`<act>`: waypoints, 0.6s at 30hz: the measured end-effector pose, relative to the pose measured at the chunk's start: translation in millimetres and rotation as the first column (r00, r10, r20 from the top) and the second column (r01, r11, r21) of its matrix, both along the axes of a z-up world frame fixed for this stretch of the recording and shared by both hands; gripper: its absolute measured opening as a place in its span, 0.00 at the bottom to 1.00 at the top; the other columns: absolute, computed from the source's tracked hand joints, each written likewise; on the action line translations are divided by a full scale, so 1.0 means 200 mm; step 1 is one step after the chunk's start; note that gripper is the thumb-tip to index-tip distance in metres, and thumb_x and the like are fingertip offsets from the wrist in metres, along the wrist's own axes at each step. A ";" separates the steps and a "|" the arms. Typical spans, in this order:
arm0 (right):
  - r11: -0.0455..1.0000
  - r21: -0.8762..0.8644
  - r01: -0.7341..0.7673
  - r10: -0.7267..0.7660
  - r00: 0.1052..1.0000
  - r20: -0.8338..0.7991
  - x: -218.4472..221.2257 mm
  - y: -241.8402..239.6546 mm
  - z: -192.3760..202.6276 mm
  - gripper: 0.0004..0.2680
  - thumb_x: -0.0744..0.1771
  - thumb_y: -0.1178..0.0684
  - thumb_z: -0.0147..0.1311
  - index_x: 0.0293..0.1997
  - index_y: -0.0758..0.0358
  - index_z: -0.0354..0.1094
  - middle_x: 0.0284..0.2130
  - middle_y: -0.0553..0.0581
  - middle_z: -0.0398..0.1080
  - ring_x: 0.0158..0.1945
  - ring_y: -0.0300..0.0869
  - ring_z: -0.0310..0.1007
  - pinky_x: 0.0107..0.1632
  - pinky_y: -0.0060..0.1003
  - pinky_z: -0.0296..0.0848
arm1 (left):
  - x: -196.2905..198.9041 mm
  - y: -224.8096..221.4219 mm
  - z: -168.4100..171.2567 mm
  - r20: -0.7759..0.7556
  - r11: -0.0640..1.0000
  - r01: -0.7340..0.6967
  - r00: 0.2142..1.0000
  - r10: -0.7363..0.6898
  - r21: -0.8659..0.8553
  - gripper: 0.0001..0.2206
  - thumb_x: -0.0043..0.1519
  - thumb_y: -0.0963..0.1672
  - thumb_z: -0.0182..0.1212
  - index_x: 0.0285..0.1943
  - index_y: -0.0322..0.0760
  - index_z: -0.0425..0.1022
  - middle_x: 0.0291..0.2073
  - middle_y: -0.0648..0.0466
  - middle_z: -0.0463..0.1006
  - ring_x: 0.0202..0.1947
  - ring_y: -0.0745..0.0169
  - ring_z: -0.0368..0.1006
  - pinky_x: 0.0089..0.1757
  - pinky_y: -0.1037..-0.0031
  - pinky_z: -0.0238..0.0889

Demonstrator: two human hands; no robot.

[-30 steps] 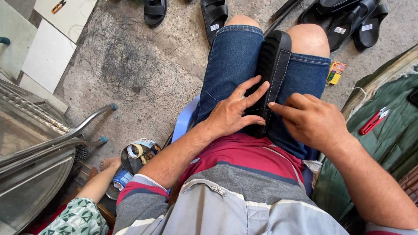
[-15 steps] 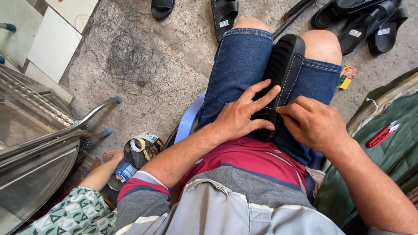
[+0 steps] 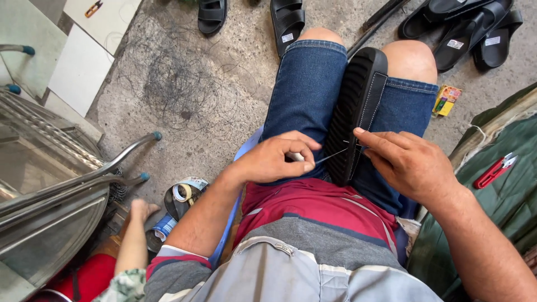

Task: The person is hand-sewing a black strap onto a sandal, pulling thread through holes to secure it.

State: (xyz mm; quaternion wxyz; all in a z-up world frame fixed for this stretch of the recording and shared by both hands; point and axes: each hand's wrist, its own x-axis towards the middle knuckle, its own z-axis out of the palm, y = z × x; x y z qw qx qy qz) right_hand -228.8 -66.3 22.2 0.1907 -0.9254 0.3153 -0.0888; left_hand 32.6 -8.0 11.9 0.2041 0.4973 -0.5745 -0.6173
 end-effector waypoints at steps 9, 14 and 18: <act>1.000 -0.013 0.022 -0.022 1.000 0.004 0.02 0.02 0.03 0.13 0.64 0.53 0.50 0.54 0.55 0.64 0.35 0.49 0.73 0.28 0.45 0.69 0.33 0.36 0.68 | -0.21 0.01 -0.07 -0.196 0.953 -0.262 0.953 0.231 -0.150 0.04 0.59 0.42 0.52 0.41 0.41 0.70 0.34 0.58 0.72 0.30 0.68 0.69 0.36 0.82 0.59; 0.999 -0.005 0.052 -0.053 0.998 -0.035 0.03 0.04 0.02 0.12 0.64 0.51 0.50 0.53 0.53 0.64 0.32 0.49 0.73 0.27 0.45 0.69 0.32 0.38 0.68 | -0.22 -0.01 -0.06 0.194 0.933 -0.305 0.920 0.340 -0.189 0.08 0.54 0.46 0.56 0.36 0.45 0.62 0.28 0.64 0.73 0.28 0.62 0.71 0.35 0.71 0.60; 0.998 -0.048 0.041 -0.043 0.998 -0.041 0.02 0.05 0.00 0.13 0.64 0.51 0.50 0.54 0.53 0.64 0.34 0.47 0.73 0.28 0.43 0.68 0.32 0.37 0.68 | -0.25 0.00 -0.02 0.148 0.960 -0.219 0.958 0.246 -0.177 0.07 0.54 0.43 0.53 0.37 0.44 0.60 0.28 0.60 0.72 0.32 0.62 0.72 0.37 0.71 0.60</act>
